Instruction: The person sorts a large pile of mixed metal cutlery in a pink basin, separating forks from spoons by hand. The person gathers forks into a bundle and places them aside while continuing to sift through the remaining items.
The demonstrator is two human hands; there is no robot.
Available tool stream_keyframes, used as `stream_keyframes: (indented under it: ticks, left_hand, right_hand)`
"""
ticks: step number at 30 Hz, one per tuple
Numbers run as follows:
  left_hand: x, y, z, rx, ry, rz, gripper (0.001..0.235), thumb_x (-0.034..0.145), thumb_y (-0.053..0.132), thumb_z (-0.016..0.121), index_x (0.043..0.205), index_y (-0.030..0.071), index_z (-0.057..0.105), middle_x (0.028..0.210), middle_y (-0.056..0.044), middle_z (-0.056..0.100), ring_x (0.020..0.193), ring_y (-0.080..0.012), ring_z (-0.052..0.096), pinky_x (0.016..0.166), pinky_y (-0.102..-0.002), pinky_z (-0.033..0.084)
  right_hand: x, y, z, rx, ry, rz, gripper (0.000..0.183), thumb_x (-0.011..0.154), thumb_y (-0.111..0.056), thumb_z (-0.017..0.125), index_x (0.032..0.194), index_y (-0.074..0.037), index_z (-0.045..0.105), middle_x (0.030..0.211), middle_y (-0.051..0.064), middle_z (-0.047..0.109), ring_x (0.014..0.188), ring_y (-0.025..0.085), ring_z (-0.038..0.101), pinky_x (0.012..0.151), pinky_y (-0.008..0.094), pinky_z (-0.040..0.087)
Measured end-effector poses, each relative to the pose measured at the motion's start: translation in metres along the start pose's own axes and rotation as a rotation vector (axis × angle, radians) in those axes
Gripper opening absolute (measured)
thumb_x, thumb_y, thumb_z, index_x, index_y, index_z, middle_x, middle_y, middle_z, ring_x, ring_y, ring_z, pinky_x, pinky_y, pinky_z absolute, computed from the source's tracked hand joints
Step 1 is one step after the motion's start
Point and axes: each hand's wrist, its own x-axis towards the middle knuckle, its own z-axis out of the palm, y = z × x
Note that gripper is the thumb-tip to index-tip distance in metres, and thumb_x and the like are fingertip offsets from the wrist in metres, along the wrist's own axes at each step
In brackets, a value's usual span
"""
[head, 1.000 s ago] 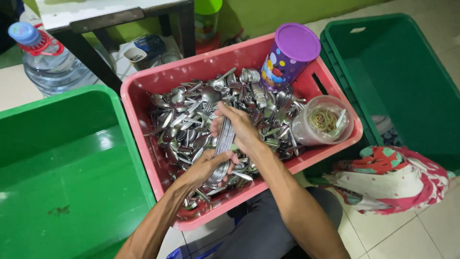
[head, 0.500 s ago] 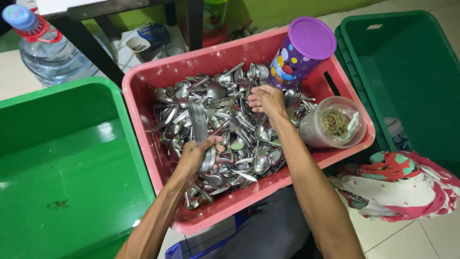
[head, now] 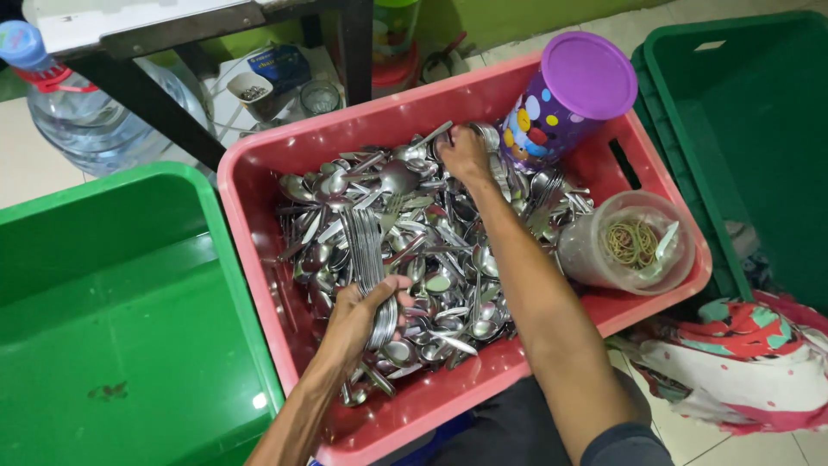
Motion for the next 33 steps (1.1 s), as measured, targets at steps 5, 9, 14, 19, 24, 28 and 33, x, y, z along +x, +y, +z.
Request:
stream_keyframes:
  ticks: [5, 9, 14, 19, 24, 28, 33]
  left_hand:
    - [0.006, -0.005, -0.002, -0.014, -0.056, 0.019, 0.032, 0.097, 0.012, 0.061, 0.112, -0.015, 0.068, 0.082, -0.028, 0.072, 0.058, -0.0285, 0.068, 0.040, -0.037, 0.061]
    - [0.000, 0.003, 0.003, 0.026, -0.070, 0.029, 0.034, 0.098, 0.012, 0.058, 0.113, -0.017, 0.066, 0.082, -0.029, 0.071, 0.057, -0.0274, 0.067, 0.039, -0.036, 0.060]
    - [-0.003, 0.010, 0.007, 0.030, -0.005, 0.035, 0.033, 0.097, 0.013, 0.060, 0.115, -0.014, 0.068, 0.083, -0.028, 0.072, 0.059, -0.0262, 0.067, 0.041, -0.035, 0.060]
    - [-0.007, 0.014, 0.008, 0.001, 0.032, 0.051, 0.033, 0.097, 0.015, 0.058, 0.114, -0.013, 0.067, 0.083, -0.022, 0.072, 0.059, -0.0219, 0.067, 0.043, -0.032, 0.060]
    - [0.004, 0.002, -0.001, -0.023, 0.030, 0.073, 0.032, 0.096, 0.016, 0.060, 0.113, -0.010, 0.069, 0.084, -0.024, 0.074, 0.059, -0.0249, 0.071, 0.044, -0.036, 0.062]
    - [0.006, 0.003, -0.003, -0.094, -0.017, 0.101, 0.034, 0.099, 0.016, 0.056, 0.118, -0.009, 0.066, 0.094, -0.024, 0.075, 0.072, -0.0267, 0.074, 0.057, -0.040, 0.066]
    - [0.001, 0.007, -0.004, -0.262, -0.075, 0.113, 0.036, 0.103, 0.016, 0.051, 0.126, -0.010, 0.059, 0.111, -0.025, 0.073, 0.088, -0.0292, 0.075, 0.073, -0.047, 0.066]
  right_hand:
    - [0.008, -0.010, -0.001, -0.070, -0.129, -0.025, 0.042, 0.084, -0.035, 0.074, 0.119, -0.013, 0.072, 0.123, 0.009, 0.072, 0.123, 0.029, 0.064, 0.101, 0.050, 0.053]
    - [-0.008, -0.022, -0.004, 0.044, -0.192, -0.035, 0.047, 0.077, -0.033, 0.079, 0.120, -0.017, 0.072, 0.116, 0.008, 0.075, 0.119, 0.027, 0.067, 0.100, 0.043, 0.055]
    - [-0.029, -0.047, -0.016, -0.151, -0.347, -0.146, 0.054, 0.076, -0.031, 0.083, 0.127, -0.019, 0.070, 0.125, 0.013, 0.071, 0.124, 0.032, 0.064, 0.103, 0.048, 0.053]
    - [-0.055, -0.029, -0.010, -0.220, -0.357, -0.335, 0.022, 0.086, -0.022, 0.070, 0.106, -0.013, 0.075, 0.106, 0.017, 0.076, 0.111, 0.040, 0.069, 0.094, 0.053, 0.055]
    - [-0.114, -0.054, -0.068, -0.245, -0.242, -0.485, 0.021, 0.092, -0.017, 0.066, 0.110, -0.008, 0.072, 0.100, 0.022, 0.075, 0.103, 0.042, 0.071, 0.086, 0.055, 0.057]
    - [-0.167, -0.081, -0.113, -0.255, 0.132, -0.493, 0.018, 0.096, -0.014, 0.060, 0.111, -0.017, 0.069, 0.090, 0.016, 0.072, 0.091, 0.037, 0.073, 0.078, 0.050, 0.058]
    - [-0.284, -0.135, -0.126, -0.116, 0.377, -0.549, 0.025, 0.085, 0.004, 0.065, 0.105, -0.006, 0.054, 0.089, 0.017, 0.058, 0.086, 0.041, 0.066, 0.076, 0.051, 0.055]
